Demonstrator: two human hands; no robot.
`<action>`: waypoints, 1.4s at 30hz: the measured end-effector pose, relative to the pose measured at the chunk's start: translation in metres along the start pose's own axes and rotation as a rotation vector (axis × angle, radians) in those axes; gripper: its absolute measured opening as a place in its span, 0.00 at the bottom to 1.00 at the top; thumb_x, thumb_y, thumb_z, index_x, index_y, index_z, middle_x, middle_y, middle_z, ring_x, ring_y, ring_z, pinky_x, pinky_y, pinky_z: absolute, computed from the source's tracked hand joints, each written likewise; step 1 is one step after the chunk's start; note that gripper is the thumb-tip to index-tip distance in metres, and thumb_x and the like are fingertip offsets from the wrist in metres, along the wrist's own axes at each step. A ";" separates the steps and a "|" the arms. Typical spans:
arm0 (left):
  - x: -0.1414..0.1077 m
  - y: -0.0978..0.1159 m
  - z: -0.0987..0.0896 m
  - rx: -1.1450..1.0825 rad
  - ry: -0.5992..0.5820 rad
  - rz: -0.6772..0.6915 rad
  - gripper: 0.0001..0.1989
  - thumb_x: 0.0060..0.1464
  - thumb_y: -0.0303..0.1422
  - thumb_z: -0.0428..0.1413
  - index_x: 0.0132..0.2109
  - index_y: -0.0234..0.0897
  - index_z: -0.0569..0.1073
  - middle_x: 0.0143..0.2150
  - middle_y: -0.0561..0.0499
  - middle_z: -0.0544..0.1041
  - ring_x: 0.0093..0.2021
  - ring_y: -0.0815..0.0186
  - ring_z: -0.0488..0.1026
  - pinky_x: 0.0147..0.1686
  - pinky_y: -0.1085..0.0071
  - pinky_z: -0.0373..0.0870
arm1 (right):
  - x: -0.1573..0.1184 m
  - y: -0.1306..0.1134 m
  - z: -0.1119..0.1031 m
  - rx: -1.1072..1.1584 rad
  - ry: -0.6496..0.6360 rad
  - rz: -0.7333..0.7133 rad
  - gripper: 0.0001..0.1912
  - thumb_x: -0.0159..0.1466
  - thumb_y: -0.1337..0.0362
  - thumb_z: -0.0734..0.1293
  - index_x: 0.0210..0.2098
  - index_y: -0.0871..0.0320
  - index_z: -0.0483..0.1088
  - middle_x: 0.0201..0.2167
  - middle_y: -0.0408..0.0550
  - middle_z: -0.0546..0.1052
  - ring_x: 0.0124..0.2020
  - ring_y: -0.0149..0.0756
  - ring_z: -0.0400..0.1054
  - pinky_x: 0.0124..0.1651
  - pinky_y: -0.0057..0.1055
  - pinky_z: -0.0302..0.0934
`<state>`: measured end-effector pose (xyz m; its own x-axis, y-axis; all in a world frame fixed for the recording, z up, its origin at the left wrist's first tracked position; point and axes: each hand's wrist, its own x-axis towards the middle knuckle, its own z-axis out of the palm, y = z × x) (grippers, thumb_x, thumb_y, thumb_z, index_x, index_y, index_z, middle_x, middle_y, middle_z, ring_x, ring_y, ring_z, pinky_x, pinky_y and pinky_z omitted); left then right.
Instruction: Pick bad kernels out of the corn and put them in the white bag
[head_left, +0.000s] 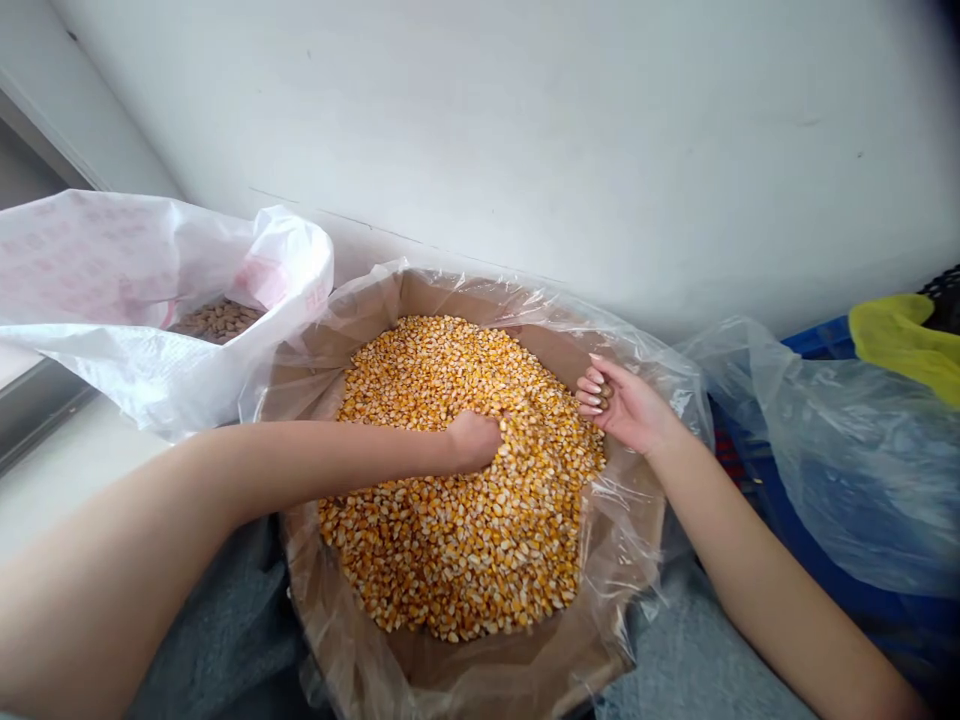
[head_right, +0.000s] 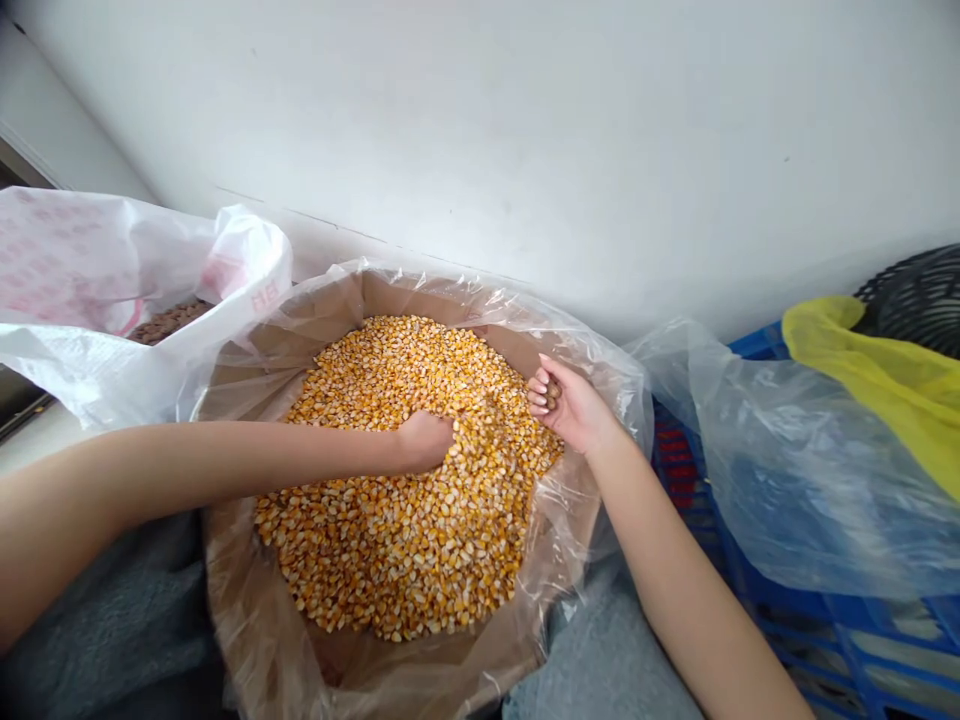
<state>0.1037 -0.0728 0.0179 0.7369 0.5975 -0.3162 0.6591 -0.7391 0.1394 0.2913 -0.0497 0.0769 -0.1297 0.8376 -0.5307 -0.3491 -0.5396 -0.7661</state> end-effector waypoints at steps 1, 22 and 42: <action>-0.001 0.006 -0.002 0.010 0.023 0.049 0.18 0.47 0.23 0.45 0.47 0.29 0.66 0.36 0.38 0.72 0.33 0.59 0.71 0.26 0.69 0.65 | 0.000 0.000 0.000 -0.009 0.002 -0.005 0.16 0.53 0.61 0.62 0.16 0.59 0.53 0.13 0.38 0.52 0.14 0.21 0.48 0.15 0.20 0.44; -0.044 -0.088 0.007 0.123 -0.056 -0.322 0.18 0.54 0.35 0.38 0.44 0.27 0.64 0.33 0.37 0.73 0.34 0.56 0.71 0.31 0.64 0.65 | 0.000 0.001 -0.003 -0.104 0.003 -0.024 0.14 0.52 0.60 0.62 0.16 0.59 0.55 0.13 0.38 0.56 0.14 0.22 0.48 0.16 0.23 0.44; -0.041 0.019 0.004 -0.074 0.075 0.211 0.16 0.49 0.35 0.41 0.45 0.35 0.61 0.29 0.46 0.74 0.25 0.60 0.71 0.21 0.68 0.65 | 0.001 0.002 -0.004 -0.087 -0.003 -0.026 0.14 0.52 0.60 0.63 0.17 0.59 0.55 0.13 0.37 0.55 0.15 0.21 0.50 0.17 0.21 0.46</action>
<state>0.0859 -0.1128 0.0296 0.8666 0.4558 -0.2031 0.4968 -0.8267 0.2641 0.2945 -0.0506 0.0737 -0.1248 0.8513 -0.5096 -0.2703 -0.5233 -0.8081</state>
